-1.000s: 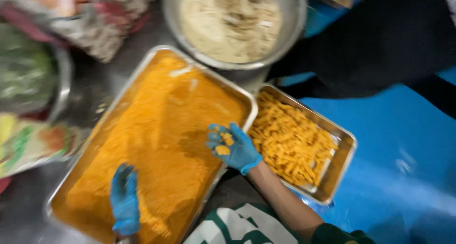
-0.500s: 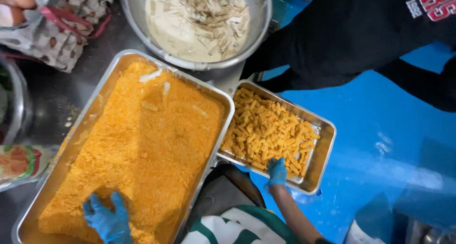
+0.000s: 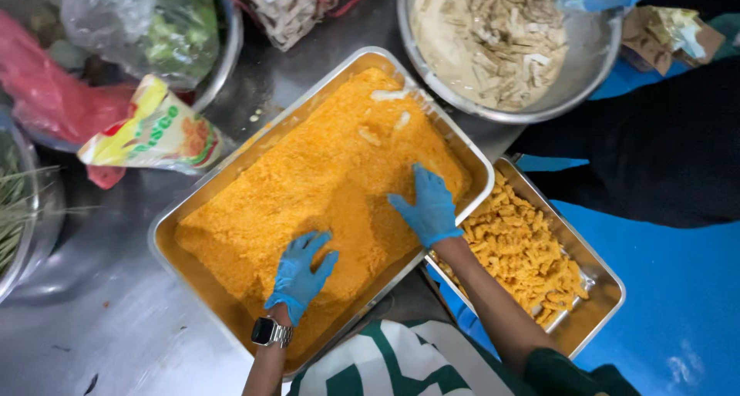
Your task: The person takes batter-coated food pieces from a bowl and rolls them by hand in a large tray of orange breadcrumbs, pressing the coating over each piece, then places the coated pieces into a side tray with finished coated pieces. A second worker adds batter-coated pieces to the breadcrumb tray.
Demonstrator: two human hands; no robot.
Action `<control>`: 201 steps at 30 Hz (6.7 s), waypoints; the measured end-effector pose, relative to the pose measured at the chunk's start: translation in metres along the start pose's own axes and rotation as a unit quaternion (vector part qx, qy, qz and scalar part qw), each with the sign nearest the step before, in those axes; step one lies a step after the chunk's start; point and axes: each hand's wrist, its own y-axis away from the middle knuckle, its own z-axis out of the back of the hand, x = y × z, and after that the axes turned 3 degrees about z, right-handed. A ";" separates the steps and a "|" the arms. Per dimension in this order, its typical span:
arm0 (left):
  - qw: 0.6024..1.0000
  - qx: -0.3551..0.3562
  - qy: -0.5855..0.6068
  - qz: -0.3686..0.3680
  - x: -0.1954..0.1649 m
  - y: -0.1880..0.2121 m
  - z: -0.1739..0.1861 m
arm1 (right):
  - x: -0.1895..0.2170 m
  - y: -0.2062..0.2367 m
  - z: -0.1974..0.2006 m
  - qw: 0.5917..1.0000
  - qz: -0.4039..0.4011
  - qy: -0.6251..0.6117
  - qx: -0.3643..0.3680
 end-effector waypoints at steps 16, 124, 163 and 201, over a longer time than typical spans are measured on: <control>0.964 -0.143 0.206 0.090 0.023 -0.021 -0.033 | 0.017 0.004 -0.065 0.972 -0.025 -0.174 0.154; 0.890 -0.263 0.343 0.145 0.018 0.041 -0.064 | 0.074 0.029 -0.110 0.959 0.041 -0.249 0.130; 0.976 0.052 -0.209 0.003 -0.027 -0.067 -0.011 | -0.151 0.120 0.137 0.967 -0.243 -0.073 -0.001; 0.811 0.120 0.528 0.221 0.017 -0.086 -0.053 | -0.015 0.036 -0.049 0.966 -0.205 -0.049 0.153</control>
